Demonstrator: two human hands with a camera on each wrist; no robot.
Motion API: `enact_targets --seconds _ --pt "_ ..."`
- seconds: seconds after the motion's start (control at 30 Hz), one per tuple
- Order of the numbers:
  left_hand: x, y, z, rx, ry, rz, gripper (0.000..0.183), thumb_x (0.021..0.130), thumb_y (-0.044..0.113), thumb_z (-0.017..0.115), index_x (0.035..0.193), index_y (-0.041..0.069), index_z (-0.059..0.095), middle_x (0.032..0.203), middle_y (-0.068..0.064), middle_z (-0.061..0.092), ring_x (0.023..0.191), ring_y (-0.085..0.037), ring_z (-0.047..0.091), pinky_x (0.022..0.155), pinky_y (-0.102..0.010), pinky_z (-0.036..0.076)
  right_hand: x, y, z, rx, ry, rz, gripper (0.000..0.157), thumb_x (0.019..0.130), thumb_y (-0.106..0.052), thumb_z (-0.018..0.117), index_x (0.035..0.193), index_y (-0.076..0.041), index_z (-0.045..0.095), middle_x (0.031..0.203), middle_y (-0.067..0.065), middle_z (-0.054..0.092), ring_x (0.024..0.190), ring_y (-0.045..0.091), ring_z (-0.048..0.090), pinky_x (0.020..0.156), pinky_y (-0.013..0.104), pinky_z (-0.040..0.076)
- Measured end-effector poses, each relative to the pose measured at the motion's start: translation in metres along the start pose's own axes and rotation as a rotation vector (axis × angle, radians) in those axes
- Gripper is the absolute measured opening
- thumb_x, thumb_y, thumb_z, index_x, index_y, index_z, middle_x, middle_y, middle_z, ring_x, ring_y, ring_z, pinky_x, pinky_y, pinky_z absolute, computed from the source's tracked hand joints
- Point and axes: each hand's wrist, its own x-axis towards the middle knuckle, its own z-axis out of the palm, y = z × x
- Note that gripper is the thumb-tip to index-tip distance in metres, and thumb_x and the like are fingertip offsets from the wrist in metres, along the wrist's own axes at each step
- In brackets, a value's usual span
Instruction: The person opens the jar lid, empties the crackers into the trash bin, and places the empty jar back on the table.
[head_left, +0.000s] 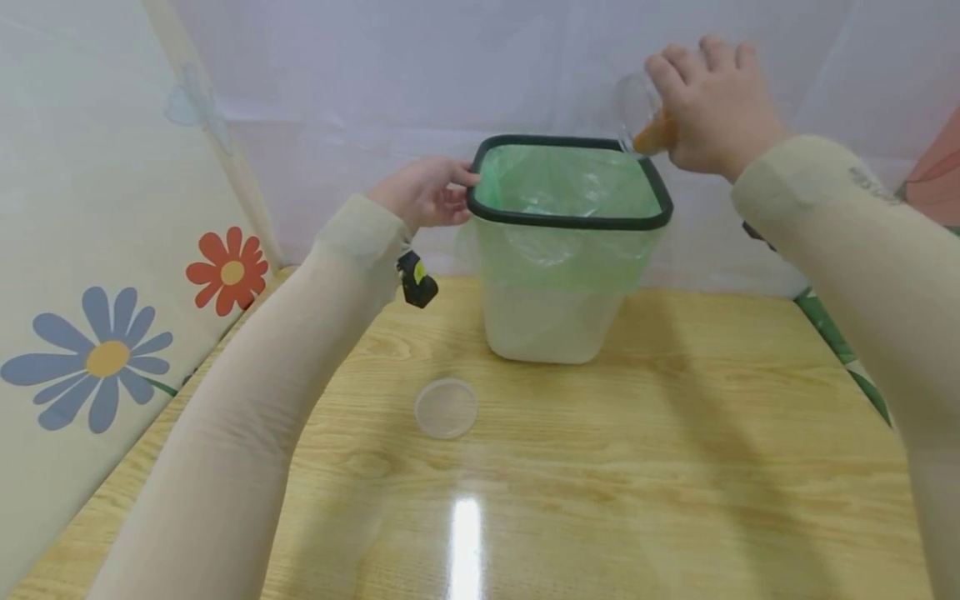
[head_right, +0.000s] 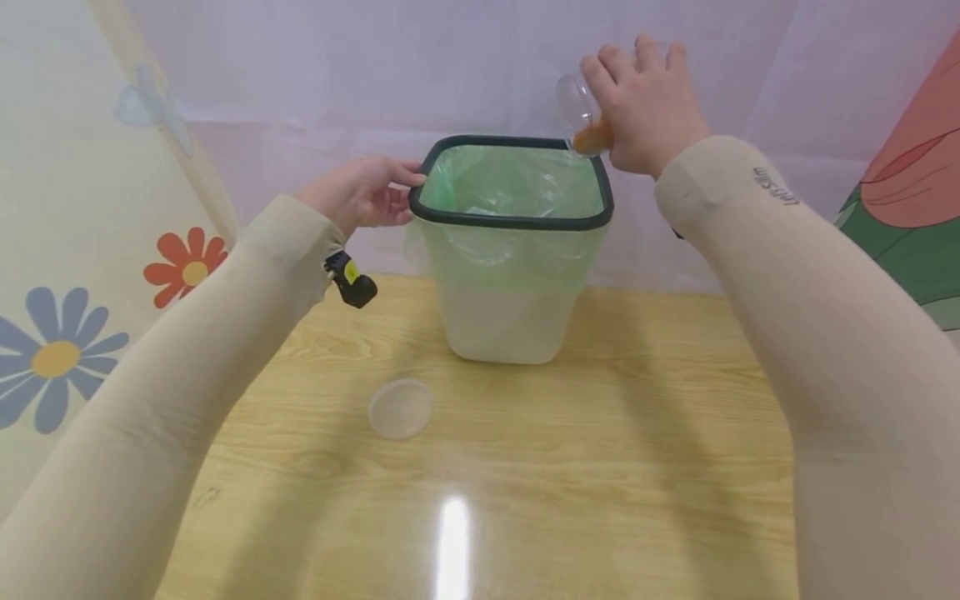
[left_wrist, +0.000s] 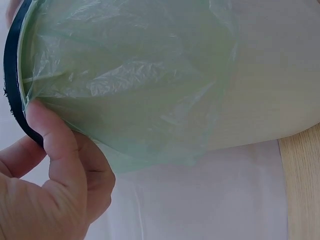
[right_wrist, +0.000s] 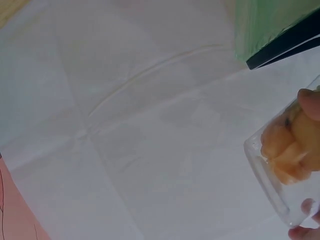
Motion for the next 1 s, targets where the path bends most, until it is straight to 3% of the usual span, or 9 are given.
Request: enact_targets --seconds 0.7,1.0 --pt "-0.0019 0.0021 0.0028 0.020 0.024 0.008 0.049 0.100 0.007 0.052 0.144 0.029 0.048 0.099 -0.004 0.045 0.072 -0.012 0.044 0.050 -0.022 0.042 0.0025 -0.0007 -0.0009 -0.037 -0.041 -0.036 0.083 0.086 0.000 0.064 0.152 0.000 0.013 0.151 0.030 0.020 0.139 0.053 0.008 0.110 0.068 0.004" --pt "0.0001 0.0027 0.0027 0.015 0.027 -0.001 0.050 0.100 0.008 0.052 0.144 0.030 0.048 0.097 -0.004 0.045 0.073 -0.012 0.044 0.051 -0.022 0.042 0.0029 -0.0032 -0.0012 -0.089 -0.011 -0.077 0.077 0.085 0.001 0.062 0.149 0.001 0.018 0.146 0.031 0.026 0.137 0.054 0.014 0.110 0.068 0.007"
